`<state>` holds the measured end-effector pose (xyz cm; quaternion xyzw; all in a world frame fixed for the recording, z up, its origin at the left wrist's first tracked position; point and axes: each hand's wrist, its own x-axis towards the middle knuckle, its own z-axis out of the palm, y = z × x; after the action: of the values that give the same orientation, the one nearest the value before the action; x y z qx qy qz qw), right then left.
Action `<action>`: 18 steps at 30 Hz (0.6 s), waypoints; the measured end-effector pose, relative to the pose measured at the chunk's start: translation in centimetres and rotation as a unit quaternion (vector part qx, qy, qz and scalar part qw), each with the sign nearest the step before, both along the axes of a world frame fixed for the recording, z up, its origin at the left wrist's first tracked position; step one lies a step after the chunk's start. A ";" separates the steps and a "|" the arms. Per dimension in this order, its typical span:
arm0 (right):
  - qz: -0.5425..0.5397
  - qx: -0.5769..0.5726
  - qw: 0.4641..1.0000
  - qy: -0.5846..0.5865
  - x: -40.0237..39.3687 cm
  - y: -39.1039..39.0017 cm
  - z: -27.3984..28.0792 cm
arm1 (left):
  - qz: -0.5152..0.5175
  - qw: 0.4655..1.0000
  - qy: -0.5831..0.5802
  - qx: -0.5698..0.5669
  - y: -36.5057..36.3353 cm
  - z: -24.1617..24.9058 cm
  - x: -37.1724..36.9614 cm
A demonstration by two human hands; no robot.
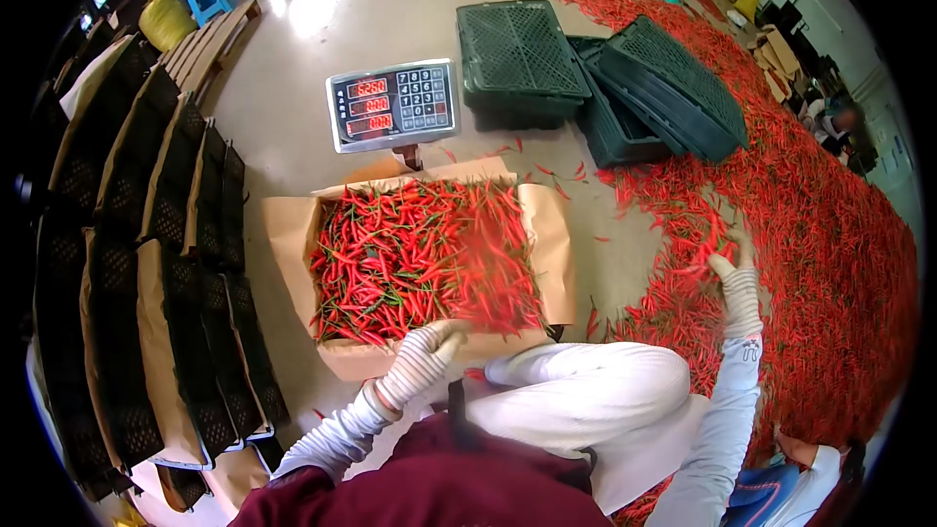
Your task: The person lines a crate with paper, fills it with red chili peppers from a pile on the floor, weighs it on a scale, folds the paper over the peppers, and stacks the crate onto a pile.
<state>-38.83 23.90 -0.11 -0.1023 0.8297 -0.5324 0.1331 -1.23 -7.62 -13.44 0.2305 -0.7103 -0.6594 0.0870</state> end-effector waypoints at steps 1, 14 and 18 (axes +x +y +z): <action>-0.047 0.055 0.997 -0.007 -1.6 2.3 -1.4 | 0.008 1.000 0.008 -0.011 -0.2 0.1 -0.1; 0.391 0.264 0.785 0.401 10.9 -29.8 -13.2 | 0.104 0.758 -0.079 -0.639 -8.7 -1.5 -13.1; 0.398 0.337 0.787 0.330 11.7 -34.2 -17.5 | 0.007 0.786 -0.106 -0.609 -12.9 -6.1 -11.4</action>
<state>-27.14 -10.27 -17.57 -0.5415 0.8355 -0.0524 0.0775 -12.66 -20.54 -19.56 0.2030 -0.9676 -0.0609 0.1375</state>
